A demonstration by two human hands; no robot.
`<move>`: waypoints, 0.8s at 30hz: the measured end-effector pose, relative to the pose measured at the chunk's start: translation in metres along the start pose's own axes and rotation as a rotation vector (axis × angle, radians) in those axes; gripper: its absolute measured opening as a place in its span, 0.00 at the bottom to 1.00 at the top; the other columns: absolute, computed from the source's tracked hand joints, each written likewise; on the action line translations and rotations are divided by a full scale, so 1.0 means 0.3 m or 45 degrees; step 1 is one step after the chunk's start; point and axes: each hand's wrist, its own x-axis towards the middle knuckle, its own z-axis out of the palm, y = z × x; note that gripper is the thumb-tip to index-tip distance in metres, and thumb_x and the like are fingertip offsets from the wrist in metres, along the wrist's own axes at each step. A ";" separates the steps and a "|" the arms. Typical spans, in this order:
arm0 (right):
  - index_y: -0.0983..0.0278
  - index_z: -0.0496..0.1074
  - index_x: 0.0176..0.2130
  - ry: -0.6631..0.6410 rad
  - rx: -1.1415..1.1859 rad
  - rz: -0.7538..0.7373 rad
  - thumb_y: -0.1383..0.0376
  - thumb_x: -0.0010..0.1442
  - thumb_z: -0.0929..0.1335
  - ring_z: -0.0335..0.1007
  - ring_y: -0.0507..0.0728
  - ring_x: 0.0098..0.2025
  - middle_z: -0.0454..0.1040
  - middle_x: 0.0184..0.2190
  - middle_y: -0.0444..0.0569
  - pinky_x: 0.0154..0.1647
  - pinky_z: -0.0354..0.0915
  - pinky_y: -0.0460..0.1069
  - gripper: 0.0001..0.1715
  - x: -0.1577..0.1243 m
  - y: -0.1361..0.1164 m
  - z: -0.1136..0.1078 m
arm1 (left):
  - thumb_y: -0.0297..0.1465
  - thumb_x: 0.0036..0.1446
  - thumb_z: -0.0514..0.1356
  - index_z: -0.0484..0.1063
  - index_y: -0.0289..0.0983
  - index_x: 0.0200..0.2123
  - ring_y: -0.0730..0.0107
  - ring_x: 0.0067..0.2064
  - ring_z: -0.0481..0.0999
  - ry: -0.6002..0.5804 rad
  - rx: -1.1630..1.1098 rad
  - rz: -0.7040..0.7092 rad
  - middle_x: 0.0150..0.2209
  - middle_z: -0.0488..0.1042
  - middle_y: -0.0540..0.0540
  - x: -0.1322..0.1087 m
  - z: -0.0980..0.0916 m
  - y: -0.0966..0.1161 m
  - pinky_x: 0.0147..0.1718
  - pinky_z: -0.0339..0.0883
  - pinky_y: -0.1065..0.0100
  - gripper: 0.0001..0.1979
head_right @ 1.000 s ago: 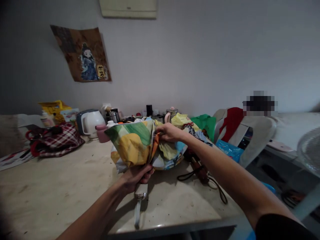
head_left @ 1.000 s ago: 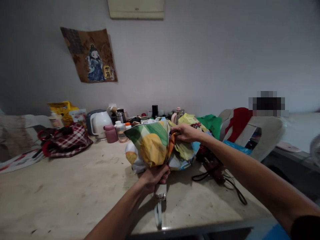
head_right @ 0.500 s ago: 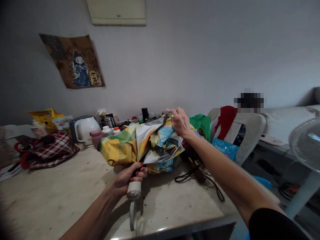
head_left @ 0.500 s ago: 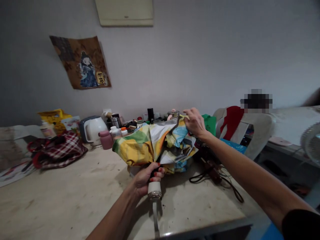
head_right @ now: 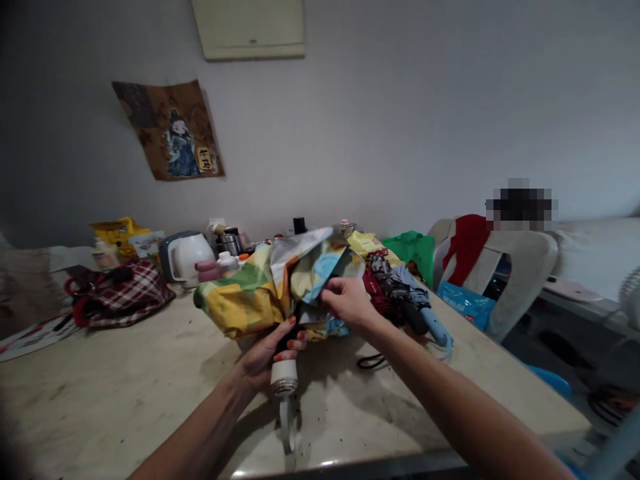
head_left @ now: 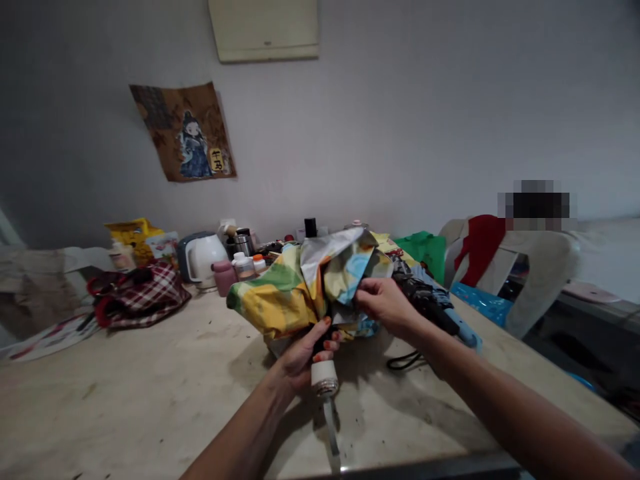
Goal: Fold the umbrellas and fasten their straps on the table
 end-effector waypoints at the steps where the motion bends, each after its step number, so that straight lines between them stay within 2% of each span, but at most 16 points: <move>1: 0.66 0.66 0.20 -0.059 0.015 0.039 0.61 0.42 0.66 0.47 0.45 0.18 0.59 0.15 0.39 0.18 0.45 0.43 0.10 -0.001 0.008 0.028 | 0.31 0.63 0.58 0.64 0.32 0.34 0.89 0.18 0.57 -0.018 0.041 0.028 0.27 0.66 0.49 0.004 -0.009 -0.003 0.12 0.45 0.86 0.08; 4: 0.67 0.66 0.20 -0.136 -0.022 0.033 0.64 0.40 0.65 0.51 0.46 0.19 0.63 0.17 0.41 0.19 0.49 0.43 0.07 -0.013 0.030 0.104 | 0.33 0.53 0.67 0.69 0.30 0.33 0.88 0.18 0.59 -0.006 0.215 0.114 0.27 0.70 0.48 0.009 -0.031 -0.011 0.12 0.46 0.85 0.13; 7: 0.66 0.67 0.23 -0.185 0.000 0.023 0.65 0.40 0.64 0.57 0.49 0.20 0.67 0.19 0.43 0.20 0.55 0.44 0.07 -0.022 0.043 0.147 | 0.32 0.46 0.70 0.70 0.30 0.29 0.89 0.16 0.54 0.113 0.390 0.121 0.24 0.70 0.50 0.007 -0.035 -0.014 0.12 0.45 0.82 0.14; 10: 0.66 0.68 0.24 -0.203 0.009 -0.047 0.66 0.40 0.64 0.57 0.49 0.22 0.68 0.21 0.43 0.22 0.57 0.44 0.06 -0.021 0.053 0.153 | 0.30 0.43 0.68 0.68 0.32 0.26 0.88 0.15 0.51 0.211 0.449 0.101 0.20 0.64 0.55 0.005 -0.027 -0.014 0.13 0.42 0.81 0.12; 13: 0.66 0.68 0.23 -0.226 -0.155 -0.121 0.67 0.43 0.65 0.59 0.50 0.24 0.68 0.21 0.43 0.24 0.57 0.44 0.04 -0.031 0.063 0.126 | 0.29 0.40 0.67 0.66 0.33 0.24 0.88 0.16 0.47 0.212 0.472 0.121 0.17 0.58 0.58 0.005 -0.021 -0.009 0.14 0.38 0.80 0.12; 15: 0.67 0.70 0.24 -0.128 -0.298 -0.205 0.66 0.48 0.66 0.64 0.52 0.26 0.71 0.23 0.46 0.28 0.61 0.45 0.06 -0.055 0.062 0.093 | 0.31 0.39 0.67 0.65 0.33 0.24 0.87 0.16 0.46 0.218 0.492 0.148 0.17 0.56 0.58 0.007 -0.023 -0.001 0.15 0.36 0.80 0.13; 18: 0.66 0.72 0.33 0.294 -0.408 -0.486 0.60 0.56 0.68 0.67 0.53 0.29 0.73 0.28 0.48 0.32 0.65 0.47 0.10 -0.101 0.032 0.030 | 0.34 0.41 0.67 0.64 0.34 0.22 0.86 0.17 0.46 0.262 0.569 0.253 0.17 0.54 0.58 0.015 -0.039 0.011 0.15 0.35 0.78 0.14; 20: 0.65 0.70 0.41 0.567 -0.515 -0.738 0.58 0.56 0.70 0.67 0.54 0.31 0.72 0.35 0.50 0.32 0.66 0.48 0.16 -0.117 -0.007 -0.008 | 0.34 0.43 0.66 0.62 0.35 0.20 0.85 0.18 0.46 0.277 0.633 0.361 0.17 0.53 0.58 0.026 -0.058 0.013 0.16 0.37 0.78 0.15; 21: 0.64 0.69 0.45 0.664 -0.609 -0.857 0.57 0.54 0.72 0.68 0.56 0.35 0.72 0.40 0.53 0.36 0.67 0.50 0.22 -0.117 -0.028 -0.021 | 0.34 0.44 0.66 0.61 0.36 0.19 0.84 0.18 0.45 0.283 0.653 0.411 0.17 0.53 0.58 0.032 -0.070 0.011 0.16 0.38 0.78 0.16; 23: 0.64 0.67 0.51 0.679 -0.735 -0.978 0.55 0.49 0.75 0.68 0.62 0.46 0.71 0.47 0.57 0.48 0.66 0.56 0.34 -0.100 -0.065 -0.036 | 0.35 0.46 0.67 0.59 0.37 0.19 0.83 0.18 0.47 0.288 0.669 0.463 0.17 0.52 0.58 0.044 -0.095 0.003 0.17 0.42 0.78 0.18; 24: 0.65 0.66 0.53 0.591 -0.734 -0.954 0.55 0.47 0.76 0.67 0.63 0.49 0.70 0.49 0.58 0.52 0.64 0.58 0.38 -0.086 -0.079 -0.038 | 0.36 0.46 0.67 0.59 0.37 0.19 0.83 0.19 0.48 0.299 0.670 0.466 0.17 0.52 0.58 0.049 -0.107 -0.002 0.17 0.44 0.77 0.19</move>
